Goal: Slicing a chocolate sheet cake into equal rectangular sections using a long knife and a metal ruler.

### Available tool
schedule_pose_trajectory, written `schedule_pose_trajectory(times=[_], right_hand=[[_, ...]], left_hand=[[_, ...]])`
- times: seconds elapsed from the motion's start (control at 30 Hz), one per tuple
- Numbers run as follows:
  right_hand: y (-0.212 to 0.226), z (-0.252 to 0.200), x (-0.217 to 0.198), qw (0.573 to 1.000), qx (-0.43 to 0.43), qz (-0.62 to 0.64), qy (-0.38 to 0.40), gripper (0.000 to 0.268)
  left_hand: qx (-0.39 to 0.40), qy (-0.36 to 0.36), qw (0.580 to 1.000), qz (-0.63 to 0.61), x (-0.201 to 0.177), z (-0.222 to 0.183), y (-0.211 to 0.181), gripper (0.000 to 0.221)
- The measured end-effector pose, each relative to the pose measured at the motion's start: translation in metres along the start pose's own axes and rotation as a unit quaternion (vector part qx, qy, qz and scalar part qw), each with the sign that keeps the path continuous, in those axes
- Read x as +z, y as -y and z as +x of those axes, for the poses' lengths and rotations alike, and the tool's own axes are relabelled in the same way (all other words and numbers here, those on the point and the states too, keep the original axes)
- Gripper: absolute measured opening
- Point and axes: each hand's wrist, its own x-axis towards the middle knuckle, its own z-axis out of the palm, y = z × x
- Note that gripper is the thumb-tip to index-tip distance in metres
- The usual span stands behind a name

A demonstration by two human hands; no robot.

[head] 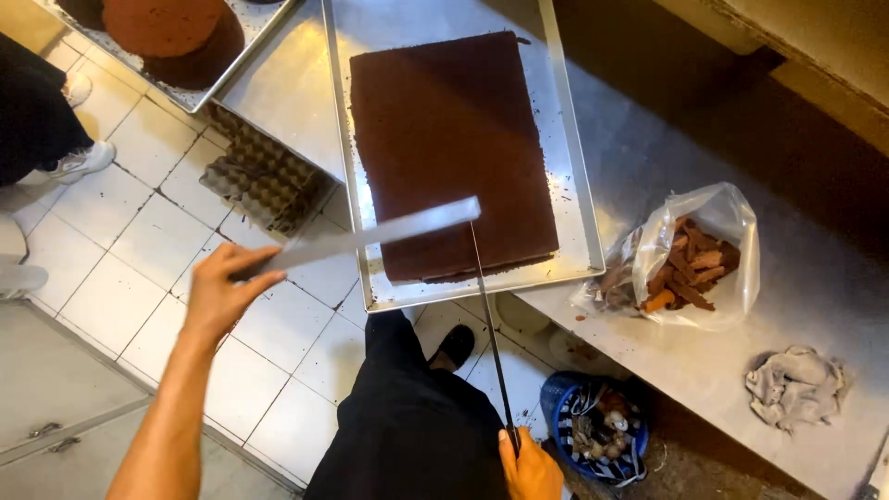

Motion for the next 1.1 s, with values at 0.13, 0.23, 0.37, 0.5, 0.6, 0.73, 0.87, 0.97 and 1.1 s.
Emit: schedule_pose_trajectory(times=[0.13,0.23,0.37,0.5,0.6,0.73,0.87,0.97,1.1], right_hand=[[-0.005,0.002,0.002,0.996,-0.063,0.025,-0.053,0.038],[-0.001,0.004,-0.002,0.997,-0.063,0.027,-0.037,0.037],[-0.003,0.006,-0.004,1.0,-0.016,-0.019,0.005,0.037],[-0.016,0.012,0.009,0.998,-0.027,-0.04,-0.032,0.039],[-0.021,0.015,0.012,0.998,-0.002,-0.057,-0.011,0.041],[-0.016,0.016,0.007,0.998,0.02,-0.055,0.03,0.04],[-0.015,0.017,0.004,0.994,0.053,-0.074,0.053,0.039],[-0.038,0.025,0.018,0.997,0.031,-0.039,0.051,0.04],[-0.037,0.027,0.016,0.997,0.008,-0.027,0.075,0.04]], left_hand=[[-0.058,0.019,0.996,0.068,-0.012,-0.025,0.013,0.044],[-0.059,0.023,0.995,0.077,-0.003,-0.031,0.015,0.042],[-0.002,0.025,0.984,0.175,0.012,-0.031,0.02,0.038],[-0.016,0.019,0.984,0.174,0.012,-0.032,0.03,0.036],[-0.031,0.032,0.986,0.163,0.011,-0.028,0.019,0.034],[-0.016,0.021,0.985,0.169,0.013,-0.025,0.026,0.033],[-0.033,0.031,0.985,0.164,0.013,-0.021,0.023,0.032],[-0.022,0.021,0.986,0.166,0.015,-0.021,0.032,0.034],[-0.03,0.027,0.984,0.176,0.011,-0.018,0.02,0.033]])
